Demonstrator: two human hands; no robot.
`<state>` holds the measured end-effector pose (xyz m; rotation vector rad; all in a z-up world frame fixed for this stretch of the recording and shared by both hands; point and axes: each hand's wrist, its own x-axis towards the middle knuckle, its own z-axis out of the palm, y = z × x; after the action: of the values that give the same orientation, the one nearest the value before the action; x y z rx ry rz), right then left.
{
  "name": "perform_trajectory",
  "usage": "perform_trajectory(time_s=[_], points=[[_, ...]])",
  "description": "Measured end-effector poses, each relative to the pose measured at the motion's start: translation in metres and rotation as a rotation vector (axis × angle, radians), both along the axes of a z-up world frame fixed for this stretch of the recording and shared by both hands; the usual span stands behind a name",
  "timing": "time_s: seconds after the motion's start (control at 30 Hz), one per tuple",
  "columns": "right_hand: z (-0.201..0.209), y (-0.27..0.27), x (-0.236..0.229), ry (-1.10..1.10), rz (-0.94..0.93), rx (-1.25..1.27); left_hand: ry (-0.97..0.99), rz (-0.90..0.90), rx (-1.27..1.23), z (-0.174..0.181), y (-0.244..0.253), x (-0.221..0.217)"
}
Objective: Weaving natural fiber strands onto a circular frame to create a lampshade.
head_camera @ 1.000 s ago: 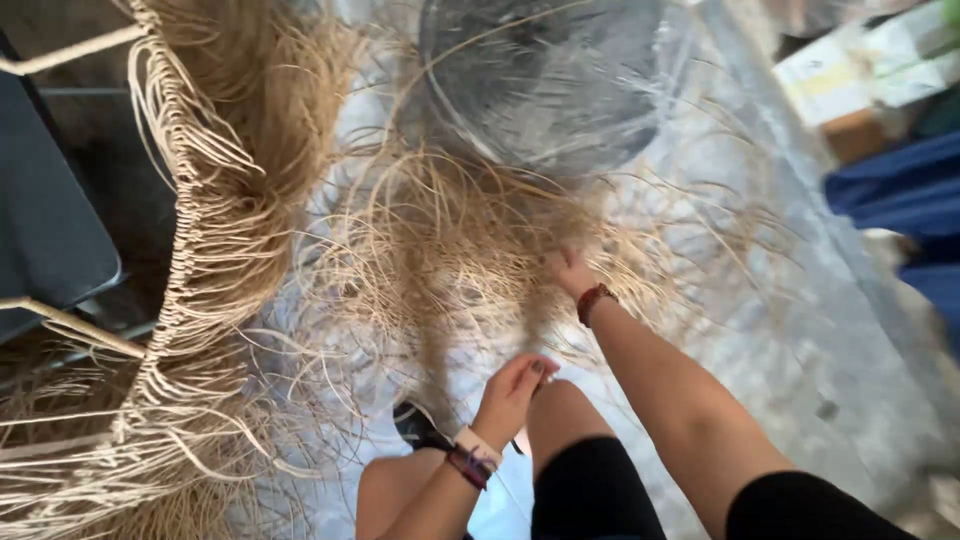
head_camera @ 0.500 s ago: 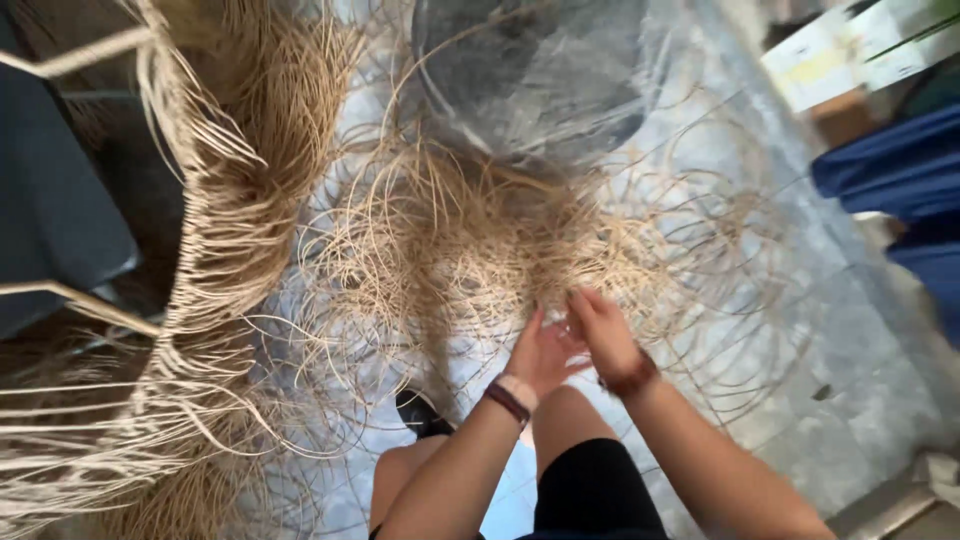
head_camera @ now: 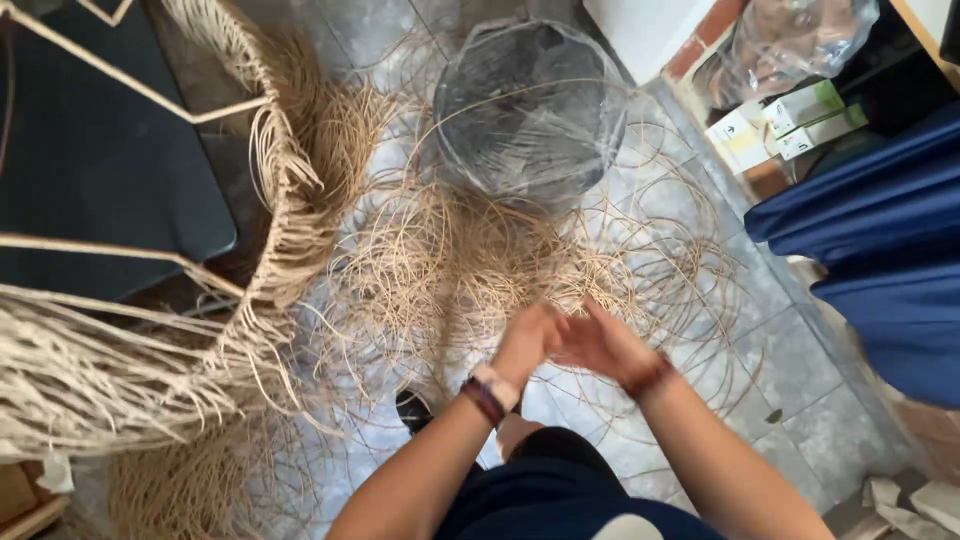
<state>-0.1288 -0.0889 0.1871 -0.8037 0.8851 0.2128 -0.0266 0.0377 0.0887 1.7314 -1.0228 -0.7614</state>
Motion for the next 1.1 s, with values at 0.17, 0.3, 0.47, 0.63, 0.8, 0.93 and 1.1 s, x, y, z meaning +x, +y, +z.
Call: perform_trajectory(time_s=[0.17,0.3,0.47,0.63,0.8,0.93,1.1], points=[[-0.109,-0.042,0.086,0.067,-0.079,0.08,0.131,-0.285,0.263,0.11,0.071,-0.018],[-0.054,-0.062,0.088,-0.146,-0.251,0.079,0.516,-0.233,0.326,0.067,0.095,0.02],[0.069,-0.05,0.033,-0.289,-0.234,-0.163,0.729,0.545,0.463,0.009,0.094,0.033],[0.084,-0.015,-0.023,-0.319,-0.091,-0.356,1.349,0.509,0.291,-0.016,0.017,0.023],[0.051,0.024,-0.068,-0.182,0.222,-0.4,1.426,0.448,0.14,0.101,-0.036,0.026],[0.043,0.015,-0.036,0.011,-0.289,0.182,0.555,0.035,0.135,0.155,-0.015,0.016],[-0.123,-0.04,0.009,-0.041,-0.321,0.583,0.344,-0.697,0.187,0.217,0.054,0.001]])
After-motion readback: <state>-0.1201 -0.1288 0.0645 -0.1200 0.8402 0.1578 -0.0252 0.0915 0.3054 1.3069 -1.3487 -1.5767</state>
